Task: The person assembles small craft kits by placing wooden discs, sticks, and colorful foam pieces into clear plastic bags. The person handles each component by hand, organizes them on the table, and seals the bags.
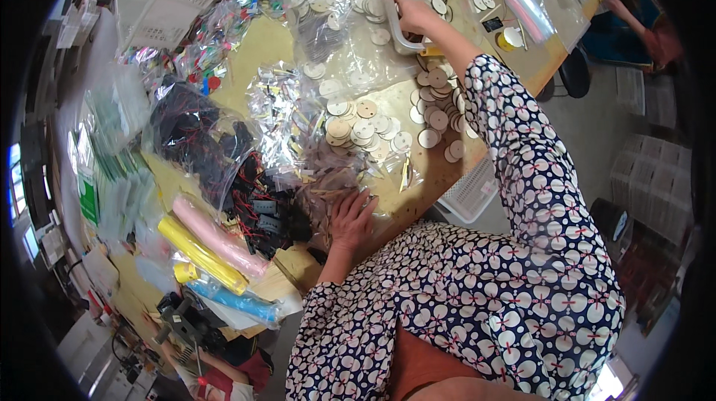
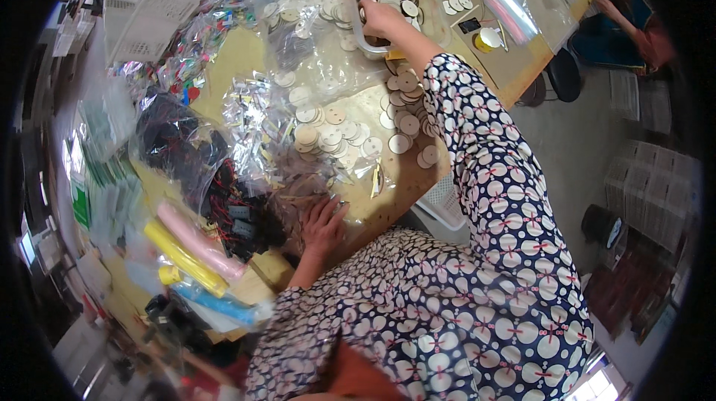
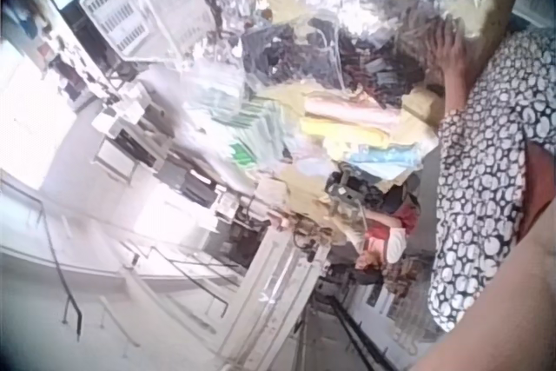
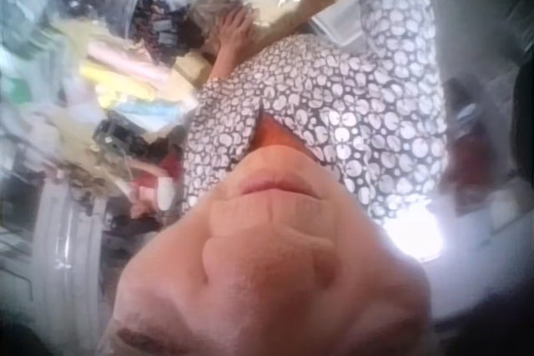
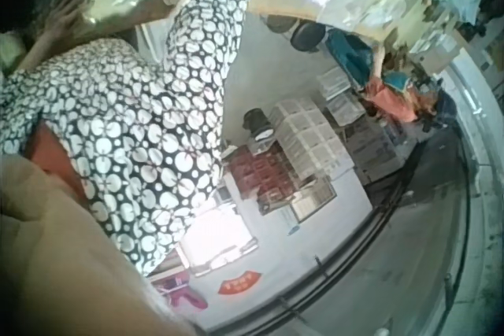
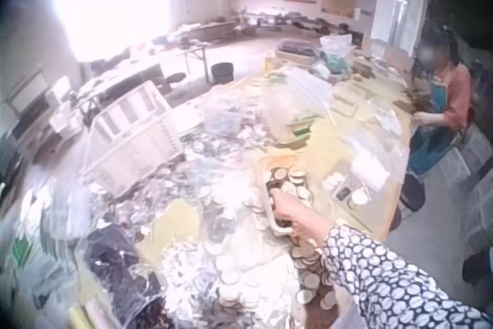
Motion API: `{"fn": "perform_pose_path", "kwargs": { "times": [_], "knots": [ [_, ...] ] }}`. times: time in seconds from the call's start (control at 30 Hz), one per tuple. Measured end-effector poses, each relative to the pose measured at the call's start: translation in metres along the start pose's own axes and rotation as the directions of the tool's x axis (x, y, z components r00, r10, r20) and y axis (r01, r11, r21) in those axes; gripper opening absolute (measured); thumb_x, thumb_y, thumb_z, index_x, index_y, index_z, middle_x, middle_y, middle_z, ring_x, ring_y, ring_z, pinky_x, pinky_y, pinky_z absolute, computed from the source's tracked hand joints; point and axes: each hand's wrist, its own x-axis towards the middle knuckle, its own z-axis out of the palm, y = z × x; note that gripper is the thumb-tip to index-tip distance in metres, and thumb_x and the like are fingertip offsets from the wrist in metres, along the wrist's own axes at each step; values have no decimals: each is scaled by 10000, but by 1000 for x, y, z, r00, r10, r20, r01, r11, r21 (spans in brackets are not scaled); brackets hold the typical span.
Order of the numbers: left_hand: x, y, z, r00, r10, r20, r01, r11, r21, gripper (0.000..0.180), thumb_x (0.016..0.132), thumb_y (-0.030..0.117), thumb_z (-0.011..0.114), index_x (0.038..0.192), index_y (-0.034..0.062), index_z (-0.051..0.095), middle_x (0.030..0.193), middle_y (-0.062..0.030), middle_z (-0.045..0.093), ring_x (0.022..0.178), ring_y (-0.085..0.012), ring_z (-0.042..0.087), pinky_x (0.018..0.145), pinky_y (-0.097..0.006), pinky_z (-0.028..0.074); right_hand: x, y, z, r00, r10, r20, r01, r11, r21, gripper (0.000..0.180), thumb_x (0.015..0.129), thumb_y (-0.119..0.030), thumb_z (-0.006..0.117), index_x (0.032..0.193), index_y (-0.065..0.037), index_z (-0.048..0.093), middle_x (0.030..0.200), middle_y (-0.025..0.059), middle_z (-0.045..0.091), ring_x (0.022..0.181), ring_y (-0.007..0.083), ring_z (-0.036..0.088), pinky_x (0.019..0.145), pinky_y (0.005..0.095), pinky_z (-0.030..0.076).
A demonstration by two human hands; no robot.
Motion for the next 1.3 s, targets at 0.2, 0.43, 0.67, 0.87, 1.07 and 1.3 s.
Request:
{"fn": "perform_pose_path", "kwargs": {
  "times": [0.2, 0.43, 0.67, 0.87, 1.07, 1.3],
  "knots": [
    [-8, -2, 11, 999, 7, -35, -6, 1000, 30, 428, 750, 169, 627, 1170, 230, 684, 1333, 7, 598, 1220, -228, 546, 1069, -464, 385, 6, 37, -1, 990, 136, -35, -100, 857, 505, 655, 690, -183, 800, 1299, -141, 562, 984, 121, 690, 868, 228, 684, 637, 333, 582],
    [-3, -4, 4, 999, -15, 31, 14, 999, 42, 433, 738, 156, 635, 1160, 238, 685, 1342, 22, 585, 1225, -229, 535, 1077, -468, 374, -124, 58, -56, 983, 15, -186, 159, 452, 878, 504, 875, -149, 737, 1324, -59, 526, 1054, 31, 643, 869, 101, 635, 653, 248, 551],
    [-3, -9, 16, 999, -11, 30, 9, 997, 76, 435, 759, 167, 647, 1182, 261, 682, 1359, 40, 575, 1242, -221, 520, 1084, -452, 369, -222, 101, 8, 944, 328, 28, -176, 431, 885, 572, 858, -135, 749, 1371, -134, 497, 1047, 52, 641, 812, 115, 620, 603, 250, 521],
    [0, -8, 12, 998, -35, 59, 31, 998, 61, 431, 760, 137, 648, 1176, 244, 678, 1355, 25, 577, 1257, -227, 517, 1079, -457, 374, -193, 133, 69, 977, 206, -46, -132, 766, 629, 670, 780, -155, 750, 1385, -89, 469, 1149, 137, 628, 1027, 245, 607, 913, 351, 492],
    [6, -6, 8, 1000, -30, 5, 30, 999, 12, 423, 769, 138, 659, 1177, 251, 682, 1342, 34, 588, 1244, -217, 526, 1078, -437, 360, -197, 116, 80, 914, 298, -275, -133, 861, 491, 859, 739, -179, 792, 1464, -14, 361, 1276, 260, 564, 1138, 362, 589, 992, 411, 474],
    [3, -3, 9, 999, -31, -31, 32, 999, 30, 417, 761, 144, 670, 1162, 256, 693, 1352, 53, 577, 1266, -175, 510, 1075, -400, 355, -212, 103, 89, 899, 274, -341, -182, 944, 277, 802, 761, -173, 763, 1436, 14, 371, 1350, 272, 465, 1244, 405, 473, 1065, 444, 404]
  ]
}}
